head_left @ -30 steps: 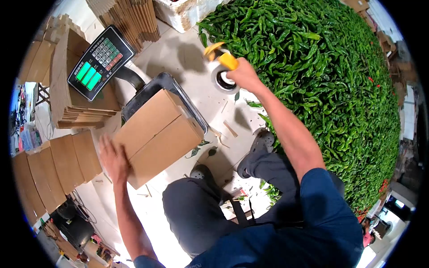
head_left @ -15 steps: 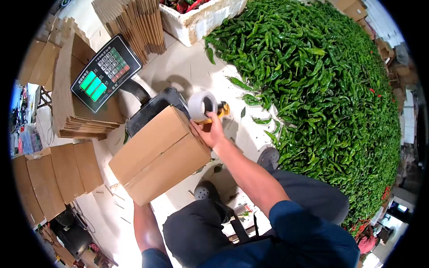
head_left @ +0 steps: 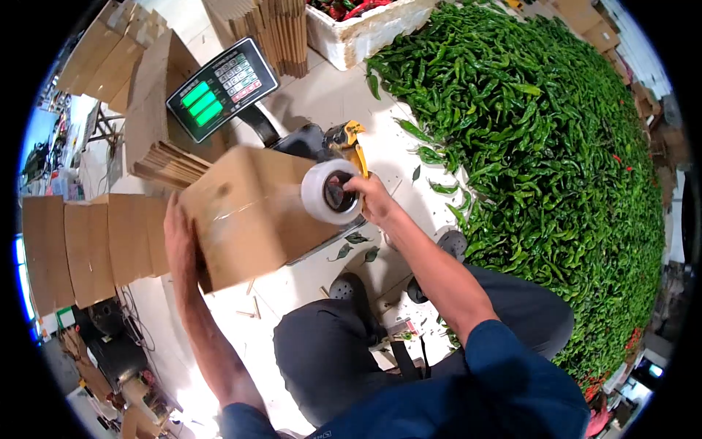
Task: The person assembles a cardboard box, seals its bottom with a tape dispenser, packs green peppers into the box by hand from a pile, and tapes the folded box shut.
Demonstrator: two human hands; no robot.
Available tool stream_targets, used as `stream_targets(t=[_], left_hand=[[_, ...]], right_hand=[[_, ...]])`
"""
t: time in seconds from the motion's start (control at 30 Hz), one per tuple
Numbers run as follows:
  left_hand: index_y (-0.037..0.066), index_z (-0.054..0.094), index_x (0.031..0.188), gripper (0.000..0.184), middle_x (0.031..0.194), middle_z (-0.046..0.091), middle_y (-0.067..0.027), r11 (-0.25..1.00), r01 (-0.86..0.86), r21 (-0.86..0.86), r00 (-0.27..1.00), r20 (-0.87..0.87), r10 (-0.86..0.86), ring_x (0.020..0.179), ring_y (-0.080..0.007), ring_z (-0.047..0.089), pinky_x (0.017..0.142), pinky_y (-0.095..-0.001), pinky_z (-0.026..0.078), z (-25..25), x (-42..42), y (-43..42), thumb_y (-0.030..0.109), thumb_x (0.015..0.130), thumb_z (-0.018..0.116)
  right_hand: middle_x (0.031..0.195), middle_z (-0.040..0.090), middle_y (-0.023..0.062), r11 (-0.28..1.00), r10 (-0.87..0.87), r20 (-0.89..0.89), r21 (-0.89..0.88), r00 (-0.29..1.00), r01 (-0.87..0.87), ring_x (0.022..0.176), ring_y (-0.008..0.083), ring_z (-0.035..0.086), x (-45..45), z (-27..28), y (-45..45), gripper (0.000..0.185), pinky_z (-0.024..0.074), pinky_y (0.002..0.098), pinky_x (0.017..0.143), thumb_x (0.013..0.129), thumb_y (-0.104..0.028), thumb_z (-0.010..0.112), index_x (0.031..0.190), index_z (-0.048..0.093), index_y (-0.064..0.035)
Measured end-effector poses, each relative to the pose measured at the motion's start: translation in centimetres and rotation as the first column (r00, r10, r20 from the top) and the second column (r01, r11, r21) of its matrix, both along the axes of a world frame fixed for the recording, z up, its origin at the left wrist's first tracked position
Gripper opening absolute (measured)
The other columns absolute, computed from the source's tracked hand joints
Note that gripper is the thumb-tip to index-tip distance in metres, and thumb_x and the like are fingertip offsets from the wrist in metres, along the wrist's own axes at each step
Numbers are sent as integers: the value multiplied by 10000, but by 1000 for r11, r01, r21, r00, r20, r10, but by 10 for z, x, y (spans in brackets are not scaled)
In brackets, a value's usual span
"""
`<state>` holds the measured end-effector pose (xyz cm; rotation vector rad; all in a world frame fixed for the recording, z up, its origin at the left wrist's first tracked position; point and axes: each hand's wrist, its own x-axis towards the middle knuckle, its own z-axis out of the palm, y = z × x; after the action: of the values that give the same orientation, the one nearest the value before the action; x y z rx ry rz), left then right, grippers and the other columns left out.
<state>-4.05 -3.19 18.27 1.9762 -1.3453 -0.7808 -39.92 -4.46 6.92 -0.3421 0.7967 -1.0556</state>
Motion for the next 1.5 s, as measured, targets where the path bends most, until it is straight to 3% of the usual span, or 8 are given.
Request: stream_targets(t=[0.07, 0.33, 0.8, 1.03, 1.13, 1.27, 1.37, 1.5], left_hand=[[103, 479, 1460, 641, 1468, 480, -174, 983, 185, -15, 827, 543, -147, 1323, -331, 500, 1101, -408, 401, 22, -27, -18, 538, 993, 534], [33, 475, 1403, 619, 1336, 547, -175, 967, 247, 69, 969, -23, -246, 1252, -287, 527, 1067, -389, 429, 29, -3, -31, 338, 918, 710], [10, 506, 1345, 583, 1228, 603, -143, 989, 143, 42, 989, 23, -144, 1132, -231, 574, 1002, -349, 458, 14, 3, -37, 336, 913, 721], [-11, 534, 1289, 590, 1201, 625, -176, 1000, 5, -13, 997, 72, -4, 1090, -263, 602, 958, -373, 475, 10, -9, -11, 424, 929, 704], [-42, 623, 1191, 680, 1055, 687, -197, 988, -110, 106, 940, 334, 69, 989, -261, 650, 889, -368, 499, -2, 8, 29, 579, 917, 659], [-55, 614, 1258, 700, 1160, 697, -147, 857, 1, 516, 992, -106, 63, 1021, -198, 653, 891, -335, 506, 16, -10, 50, 577, 958, 615], [-27, 514, 1376, 635, 1290, 634, -123, 967, 23, 254, 896, -434, 92, 1108, -176, 620, 930, -304, 495, 7, -36, 63, 496, 1019, 559], [-10, 492, 1403, 629, 1291, 638, -131, 958, 15, 285, 843, -519, 141, 1154, -190, 628, 965, -326, 503, 4, -36, 64, 493, 1027, 538]], right_hand=[[926, 678, 92, 995, -84, -88, 53, 993, 89, 796, 191, 652, -7, -14, -6, 326, 551, 332, 706, 770, -49, 658, 1074, 650, 70], [871, 624, 13, 999, -25, -449, 21, 893, 38, 745, 113, 555, -62, -43, 1, 540, 474, 266, 661, 720, -23, 611, 1256, 677, -28], [972, 693, 95, 535, 627, -660, -20, 413, -844, 792, 154, 617, -32, -13, 31, 858, 516, 287, 762, 672, -142, 646, 1512, 474, -177], [1300, 604, 297, 975, 111, -701, -60, 704, -213, 1274, 305, 579, 44, -11, 167, 849, 417, 307, 1068, 719, -50, 676, 1504, 378, 75], [1102, 690, 278, 957, -168, -780, -276, 603, -90, 1020, 339, 687, 46, -56, 97, 786, 527, 385, 882, 713, -23, 700, 1463, 470, 25], [734, 606, 63, 793, 408, -685, -61, 604, -606, 562, 165, 558, 0, -20, -58, 708, 459, 314, 499, 703, -18, 628, 1393, 569, -163], [717, 617, 79, 676, 534, -735, 74, 418, -734, 488, 170, 540, -11, 18, -65, 741, 438, 341, 405, 696, -1, 620, 1403, 562, -212], [1042, 684, 178, 486, 556, -802, 100, 218, -868, 914, 281, 662, -36, 20, 31, 780, 534, 373, 849, 689, -82, 659, 1451, 514, -157]])
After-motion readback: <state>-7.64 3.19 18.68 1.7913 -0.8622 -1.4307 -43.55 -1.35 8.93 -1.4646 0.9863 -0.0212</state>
